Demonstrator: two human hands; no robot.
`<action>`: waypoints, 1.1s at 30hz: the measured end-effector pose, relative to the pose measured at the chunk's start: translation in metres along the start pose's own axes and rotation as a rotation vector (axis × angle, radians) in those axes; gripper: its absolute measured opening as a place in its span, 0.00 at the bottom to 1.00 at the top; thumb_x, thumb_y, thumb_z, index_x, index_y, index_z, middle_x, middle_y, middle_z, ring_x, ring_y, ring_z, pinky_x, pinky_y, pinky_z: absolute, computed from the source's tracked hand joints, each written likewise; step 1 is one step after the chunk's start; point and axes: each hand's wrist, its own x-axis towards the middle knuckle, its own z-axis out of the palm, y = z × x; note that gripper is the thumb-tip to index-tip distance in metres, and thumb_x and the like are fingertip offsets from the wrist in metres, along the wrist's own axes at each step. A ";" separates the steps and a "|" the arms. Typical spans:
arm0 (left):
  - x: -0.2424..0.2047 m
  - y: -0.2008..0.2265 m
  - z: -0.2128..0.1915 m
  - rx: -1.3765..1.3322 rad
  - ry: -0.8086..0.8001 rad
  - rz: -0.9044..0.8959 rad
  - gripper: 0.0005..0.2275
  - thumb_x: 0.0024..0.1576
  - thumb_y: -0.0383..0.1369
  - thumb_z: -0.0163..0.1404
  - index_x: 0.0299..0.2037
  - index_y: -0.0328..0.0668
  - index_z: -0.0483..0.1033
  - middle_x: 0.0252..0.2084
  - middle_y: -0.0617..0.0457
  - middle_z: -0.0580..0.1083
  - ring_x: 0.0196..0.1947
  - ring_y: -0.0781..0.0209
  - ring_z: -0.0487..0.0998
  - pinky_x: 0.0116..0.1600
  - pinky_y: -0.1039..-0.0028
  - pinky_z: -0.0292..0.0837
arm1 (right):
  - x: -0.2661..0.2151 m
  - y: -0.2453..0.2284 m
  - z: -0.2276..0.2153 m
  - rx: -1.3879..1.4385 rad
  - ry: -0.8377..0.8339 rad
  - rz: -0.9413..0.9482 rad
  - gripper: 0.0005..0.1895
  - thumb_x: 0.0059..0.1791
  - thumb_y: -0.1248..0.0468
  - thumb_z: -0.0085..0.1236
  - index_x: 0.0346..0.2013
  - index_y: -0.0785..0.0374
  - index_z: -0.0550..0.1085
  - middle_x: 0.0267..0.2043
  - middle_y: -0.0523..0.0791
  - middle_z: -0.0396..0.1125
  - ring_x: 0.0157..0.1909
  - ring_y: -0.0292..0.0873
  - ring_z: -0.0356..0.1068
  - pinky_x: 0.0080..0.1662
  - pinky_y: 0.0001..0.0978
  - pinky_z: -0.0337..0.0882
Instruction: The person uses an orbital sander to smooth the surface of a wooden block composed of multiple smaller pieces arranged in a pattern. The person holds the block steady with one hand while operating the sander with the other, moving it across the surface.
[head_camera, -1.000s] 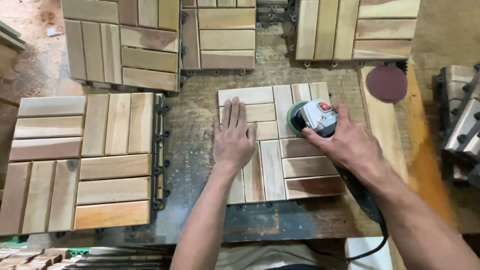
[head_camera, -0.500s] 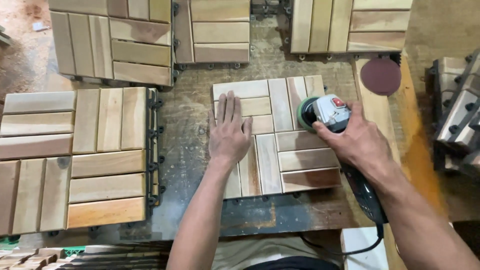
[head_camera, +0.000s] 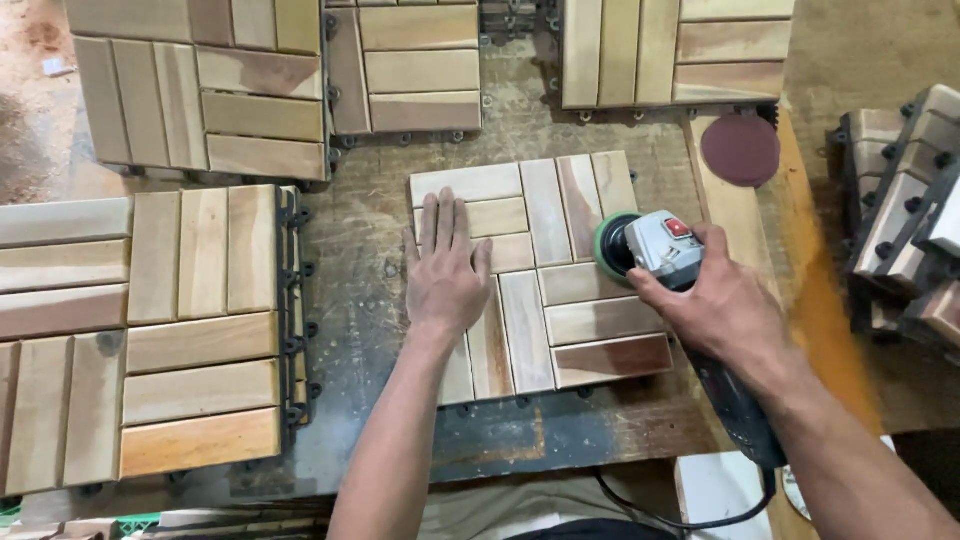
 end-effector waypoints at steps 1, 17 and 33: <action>0.001 0.000 0.000 0.001 0.012 -0.003 0.30 0.68 0.48 0.27 0.77 0.45 0.36 0.80 0.55 0.34 0.79 0.61 0.29 0.78 0.52 0.24 | 0.003 -0.005 -0.003 0.000 0.007 -0.010 0.47 0.46 0.33 0.49 0.73 0.50 0.51 0.61 0.62 0.66 0.62 0.68 0.67 0.59 0.63 0.68; -0.003 0.003 -0.003 0.031 0.113 0.014 0.29 0.66 0.49 0.33 0.73 0.41 0.57 0.79 0.49 0.50 0.79 0.51 0.44 0.74 0.43 0.48 | 0.088 -0.056 -0.010 0.058 0.179 -0.255 0.47 0.46 0.36 0.58 0.71 0.60 0.60 0.50 0.69 0.71 0.55 0.72 0.71 0.54 0.62 0.69; 0.000 -0.007 0.013 0.031 0.101 0.056 0.28 0.68 0.45 0.29 0.77 0.43 0.41 0.80 0.53 0.37 0.79 0.58 0.30 0.78 0.49 0.27 | -0.026 0.028 0.030 -0.151 -0.117 -0.143 0.47 0.44 0.34 0.50 0.73 0.42 0.47 0.50 0.55 0.72 0.46 0.57 0.82 0.45 0.59 0.87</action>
